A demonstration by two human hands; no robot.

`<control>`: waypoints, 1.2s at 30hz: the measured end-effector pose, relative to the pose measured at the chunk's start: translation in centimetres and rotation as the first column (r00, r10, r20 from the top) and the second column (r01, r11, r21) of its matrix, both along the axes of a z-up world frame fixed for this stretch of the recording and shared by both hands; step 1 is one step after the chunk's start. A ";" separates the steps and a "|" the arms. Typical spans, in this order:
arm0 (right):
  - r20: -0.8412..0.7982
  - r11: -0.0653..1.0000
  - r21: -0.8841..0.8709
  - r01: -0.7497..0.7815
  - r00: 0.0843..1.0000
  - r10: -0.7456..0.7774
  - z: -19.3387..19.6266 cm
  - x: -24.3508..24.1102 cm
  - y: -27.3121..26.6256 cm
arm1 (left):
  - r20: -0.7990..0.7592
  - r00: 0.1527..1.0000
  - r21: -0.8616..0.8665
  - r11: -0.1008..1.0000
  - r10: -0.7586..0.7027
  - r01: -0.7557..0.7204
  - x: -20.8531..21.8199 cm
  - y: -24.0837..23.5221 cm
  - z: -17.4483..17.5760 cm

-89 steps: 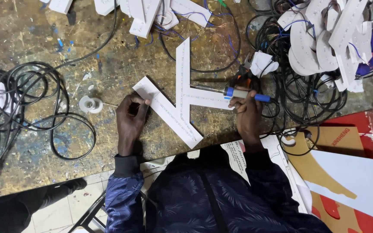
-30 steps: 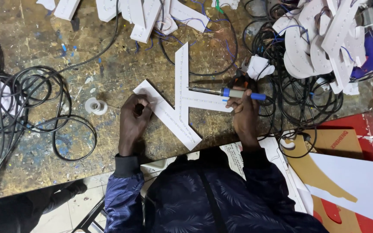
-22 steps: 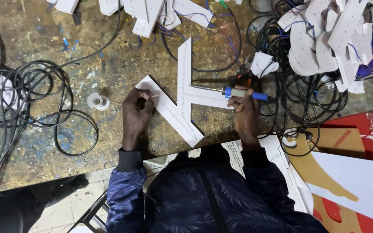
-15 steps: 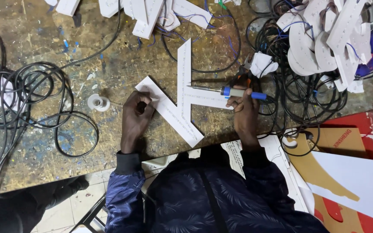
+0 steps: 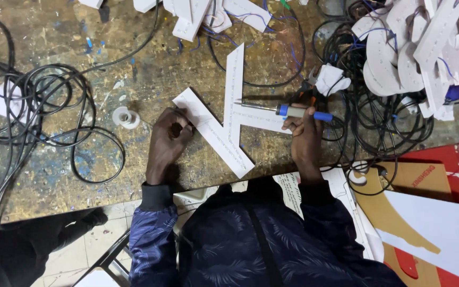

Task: Soldering electrical wires to LED strips mounted on plastic letter cutouts for sign assembly.

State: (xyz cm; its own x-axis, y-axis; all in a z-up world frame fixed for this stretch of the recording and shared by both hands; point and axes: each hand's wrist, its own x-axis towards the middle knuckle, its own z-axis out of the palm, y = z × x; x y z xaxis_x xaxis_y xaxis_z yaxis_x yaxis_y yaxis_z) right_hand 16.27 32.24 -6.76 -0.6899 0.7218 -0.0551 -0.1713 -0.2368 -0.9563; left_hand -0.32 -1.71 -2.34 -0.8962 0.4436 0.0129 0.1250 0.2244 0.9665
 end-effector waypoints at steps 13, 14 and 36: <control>-0.002 0.999 -0.040 0.026 1.000 -0.026 -0.1 0.4 0.9 | 0.124 0.977 0.090 0.979 0.172 -0.183 1.1 0.9 5.1; 0.003 0.999 -0.026 0.024 1.000 -0.024 0.0 0.5 0.9 | 0.091 0.974 0.092 0.972 0.207 -0.215 0.7 0.6 4.2; 0.005 0.996 0.077 0.052 0.999 -0.053 1.7 -0.1 0.2 | -0.171 0.978 0.056 0.992 0.121 -0.113 -4.4 8.4 -0.9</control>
